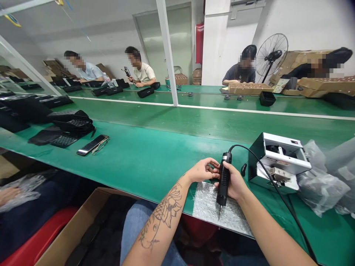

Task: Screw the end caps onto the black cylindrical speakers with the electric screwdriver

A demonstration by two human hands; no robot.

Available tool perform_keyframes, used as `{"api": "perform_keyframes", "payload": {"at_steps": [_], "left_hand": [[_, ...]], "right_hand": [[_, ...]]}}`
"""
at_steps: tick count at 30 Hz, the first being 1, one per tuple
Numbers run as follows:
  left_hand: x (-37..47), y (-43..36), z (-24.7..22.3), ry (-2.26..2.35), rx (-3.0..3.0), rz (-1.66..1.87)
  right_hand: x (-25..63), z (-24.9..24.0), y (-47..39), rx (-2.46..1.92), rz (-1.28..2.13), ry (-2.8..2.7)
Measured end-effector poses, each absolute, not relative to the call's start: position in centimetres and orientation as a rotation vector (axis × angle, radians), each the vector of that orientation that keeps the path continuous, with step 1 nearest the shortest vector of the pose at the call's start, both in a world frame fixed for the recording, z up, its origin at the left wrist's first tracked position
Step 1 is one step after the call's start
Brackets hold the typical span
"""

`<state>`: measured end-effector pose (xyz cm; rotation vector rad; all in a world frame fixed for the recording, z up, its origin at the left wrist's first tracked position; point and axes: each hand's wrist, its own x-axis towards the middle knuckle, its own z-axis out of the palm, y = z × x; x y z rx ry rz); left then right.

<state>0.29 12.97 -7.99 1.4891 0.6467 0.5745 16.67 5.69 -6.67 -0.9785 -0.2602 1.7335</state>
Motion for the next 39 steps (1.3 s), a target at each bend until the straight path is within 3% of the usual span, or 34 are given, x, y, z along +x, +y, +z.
{"api": "perform_keyframes", "payload": {"at_steps": [39], "left_hand": [[0.23,13.19,-8.71,0.592,1.503,0.562]], "right_hand": [[16.64,-6.8,5.76,-0.973,1.732,-0.251]]}}
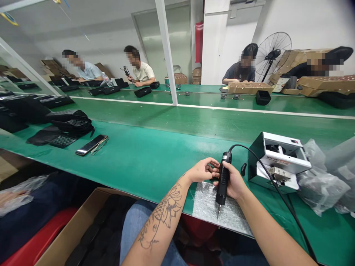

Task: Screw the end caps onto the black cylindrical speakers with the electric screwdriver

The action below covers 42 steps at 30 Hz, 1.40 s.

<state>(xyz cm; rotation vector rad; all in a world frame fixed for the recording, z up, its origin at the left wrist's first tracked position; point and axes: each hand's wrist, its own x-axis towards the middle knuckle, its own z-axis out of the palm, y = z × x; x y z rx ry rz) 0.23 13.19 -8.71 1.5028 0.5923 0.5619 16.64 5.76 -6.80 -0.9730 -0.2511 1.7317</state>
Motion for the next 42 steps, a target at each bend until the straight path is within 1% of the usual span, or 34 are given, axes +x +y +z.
{"api": "perform_keyframes", "payload": {"at_steps": [42], "left_hand": [[0.21,13.01,-8.02,0.611,1.476,0.569]], "right_hand": [[16.62,-6.74,5.69,-0.968,1.741,-0.225]]}}
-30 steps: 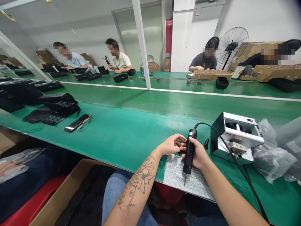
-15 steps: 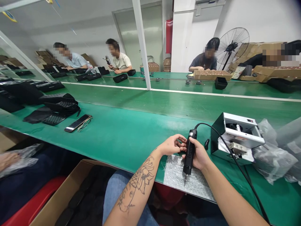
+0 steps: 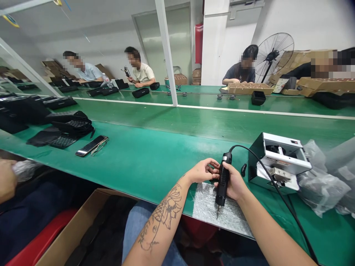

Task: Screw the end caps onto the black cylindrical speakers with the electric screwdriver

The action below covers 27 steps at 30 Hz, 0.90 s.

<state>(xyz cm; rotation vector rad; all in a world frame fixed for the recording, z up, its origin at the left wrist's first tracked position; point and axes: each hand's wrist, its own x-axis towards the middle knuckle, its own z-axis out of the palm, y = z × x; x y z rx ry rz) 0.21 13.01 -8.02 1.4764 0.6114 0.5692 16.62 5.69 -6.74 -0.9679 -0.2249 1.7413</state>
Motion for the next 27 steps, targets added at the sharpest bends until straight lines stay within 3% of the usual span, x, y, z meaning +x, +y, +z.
{"api": "perform_keyframes", "payload": {"at_steps": [27], "left_hand": [[0.15,13.04,-8.39,0.625,1.463,0.548]], "right_hand": [[16.26,-6.25,5.63,-0.997,1.711,-0.226]]}}
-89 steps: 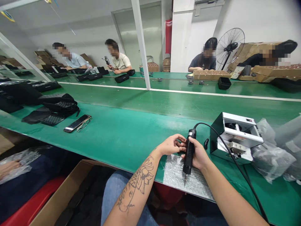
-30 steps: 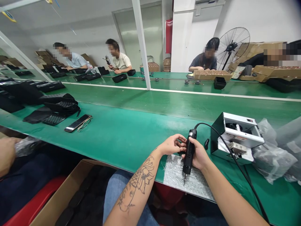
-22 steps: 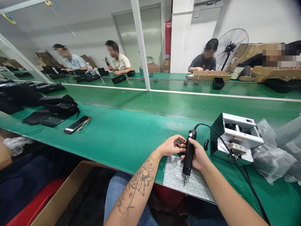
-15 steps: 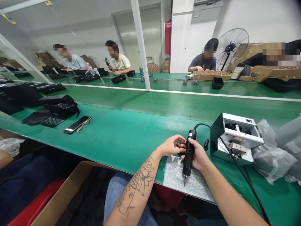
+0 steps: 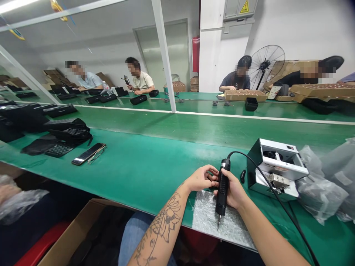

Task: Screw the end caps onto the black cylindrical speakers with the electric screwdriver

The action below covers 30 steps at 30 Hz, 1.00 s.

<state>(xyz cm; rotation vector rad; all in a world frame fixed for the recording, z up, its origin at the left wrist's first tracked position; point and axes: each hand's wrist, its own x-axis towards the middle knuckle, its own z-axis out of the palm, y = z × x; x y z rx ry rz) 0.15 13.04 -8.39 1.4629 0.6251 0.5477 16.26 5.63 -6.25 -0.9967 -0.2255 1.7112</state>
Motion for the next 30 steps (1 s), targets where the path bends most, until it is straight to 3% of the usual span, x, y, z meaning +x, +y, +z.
{"api": "perform_keyframes", "payload": {"at_steps": [30], "left_hand": [[0.08,12.98,-8.13,0.671,1.496,0.562]], "right_hand": [[16.59,-6.25,5.79,-0.989,1.739,-0.19]]}}
